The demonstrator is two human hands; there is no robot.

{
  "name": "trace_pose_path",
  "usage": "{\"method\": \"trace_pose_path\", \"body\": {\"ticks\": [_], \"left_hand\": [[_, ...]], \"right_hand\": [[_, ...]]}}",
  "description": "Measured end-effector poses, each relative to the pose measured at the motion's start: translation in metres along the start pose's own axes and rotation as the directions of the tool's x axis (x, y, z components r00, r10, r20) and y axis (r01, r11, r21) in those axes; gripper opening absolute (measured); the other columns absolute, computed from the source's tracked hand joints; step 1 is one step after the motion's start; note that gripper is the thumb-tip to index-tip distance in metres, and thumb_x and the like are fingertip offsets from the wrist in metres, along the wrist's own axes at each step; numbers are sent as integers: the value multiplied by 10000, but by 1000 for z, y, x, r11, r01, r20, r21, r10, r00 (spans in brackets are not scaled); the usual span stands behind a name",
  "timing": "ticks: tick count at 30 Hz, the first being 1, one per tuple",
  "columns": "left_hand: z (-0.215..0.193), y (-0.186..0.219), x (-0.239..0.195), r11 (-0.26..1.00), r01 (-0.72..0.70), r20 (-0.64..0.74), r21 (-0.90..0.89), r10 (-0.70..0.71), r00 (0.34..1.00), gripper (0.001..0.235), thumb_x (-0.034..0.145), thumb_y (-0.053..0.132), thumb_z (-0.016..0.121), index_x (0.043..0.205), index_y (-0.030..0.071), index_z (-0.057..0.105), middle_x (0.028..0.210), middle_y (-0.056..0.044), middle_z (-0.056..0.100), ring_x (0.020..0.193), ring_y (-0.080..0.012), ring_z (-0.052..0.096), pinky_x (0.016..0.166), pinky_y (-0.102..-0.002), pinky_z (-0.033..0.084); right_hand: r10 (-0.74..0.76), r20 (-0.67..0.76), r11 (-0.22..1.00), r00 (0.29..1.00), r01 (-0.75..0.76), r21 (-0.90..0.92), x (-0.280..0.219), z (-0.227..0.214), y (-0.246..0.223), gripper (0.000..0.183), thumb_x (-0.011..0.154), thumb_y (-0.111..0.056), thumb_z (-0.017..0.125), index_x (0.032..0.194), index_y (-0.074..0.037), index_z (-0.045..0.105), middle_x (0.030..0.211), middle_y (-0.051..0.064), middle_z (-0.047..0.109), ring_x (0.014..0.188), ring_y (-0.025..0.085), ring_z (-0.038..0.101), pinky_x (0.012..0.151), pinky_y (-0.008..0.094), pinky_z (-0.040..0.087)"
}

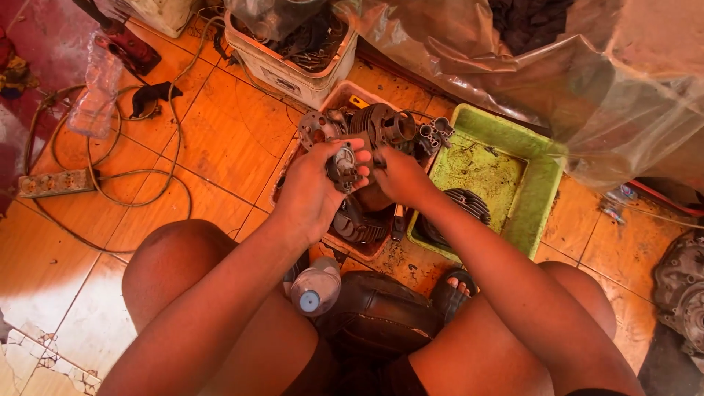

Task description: Cleaning a motorcycle engine component using a brush and pliers in a workshop environment.

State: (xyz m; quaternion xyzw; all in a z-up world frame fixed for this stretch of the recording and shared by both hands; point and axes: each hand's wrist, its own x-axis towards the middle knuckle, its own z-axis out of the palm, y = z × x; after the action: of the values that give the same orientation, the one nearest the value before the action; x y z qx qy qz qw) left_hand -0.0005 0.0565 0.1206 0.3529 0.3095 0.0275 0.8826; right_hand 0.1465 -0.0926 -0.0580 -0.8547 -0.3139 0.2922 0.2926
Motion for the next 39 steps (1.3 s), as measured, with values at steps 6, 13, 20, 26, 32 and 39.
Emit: {"method": "trace_pose_path", "body": {"ticks": [6,13,20,26,32,39], "left_hand": [[1,-5,12,1000,-5,15,16,5,1000,479,1061,281,436,1302,-82,636,1100,-258,688,924,-267,674,897,-412,607],[5,-13,10,999,-31,145,15,29,989,485,1077,306,457,1207,-101,685,1023,-286,683,865,-292,700,806,-406,620],[-1,-14,0,998,-57,258,-28,63,964,395,1088,210,483,1193,-111,686,991,-277,691,843,-277,692,737,-368,628],[15,5,-25,988,12,238,154,-49,970,433,1108,237,409,1150,-65,718,931,-191,703,734,-229,646,620,-333,531],[34,14,-46,850,117,151,513,-224,963,514,1114,369,380,1028,5,734,741,-140,665,597,-175,545,516,-279,416],[19,-29,-33,875,47,207,482,-166,964,498,1098,316,446,1294,-90,658,799,-280,633,587,-240,623,407,-248,481]], "right_hand": [[446,256,866,858,-340,-367,-56,26,33,670,983,-627,498,622,-107,718,598,139,693,471,259,660,438,354,545],[559,380,786,737,-616,40,-66,27,37,352,980,-227,584,765,19,714,717,189,762,529,283,745,469,398,646],[362,-47,868,931,-355,-346,-90,-45,-22,417,948,-360,617,1030,35,721,885,262,705,830,431,749,654,538,612],[-172,-581,973,796,231,29,-183,-114,-103,228,941,-190,610,1030,6,684,948,189,676,862,342,680,800,445,562],[-401,-589,622,702,681,388,-239,-134,-119,254,964,-220,550,778,-52,510,1052,243,667,677,302,779,609,331,727],[-455,-593,775,664,624,103,-215,-122,-108,392,900,-282,628,1036,85,652,1021,240,727,763,321,788,686,432,642]]}}
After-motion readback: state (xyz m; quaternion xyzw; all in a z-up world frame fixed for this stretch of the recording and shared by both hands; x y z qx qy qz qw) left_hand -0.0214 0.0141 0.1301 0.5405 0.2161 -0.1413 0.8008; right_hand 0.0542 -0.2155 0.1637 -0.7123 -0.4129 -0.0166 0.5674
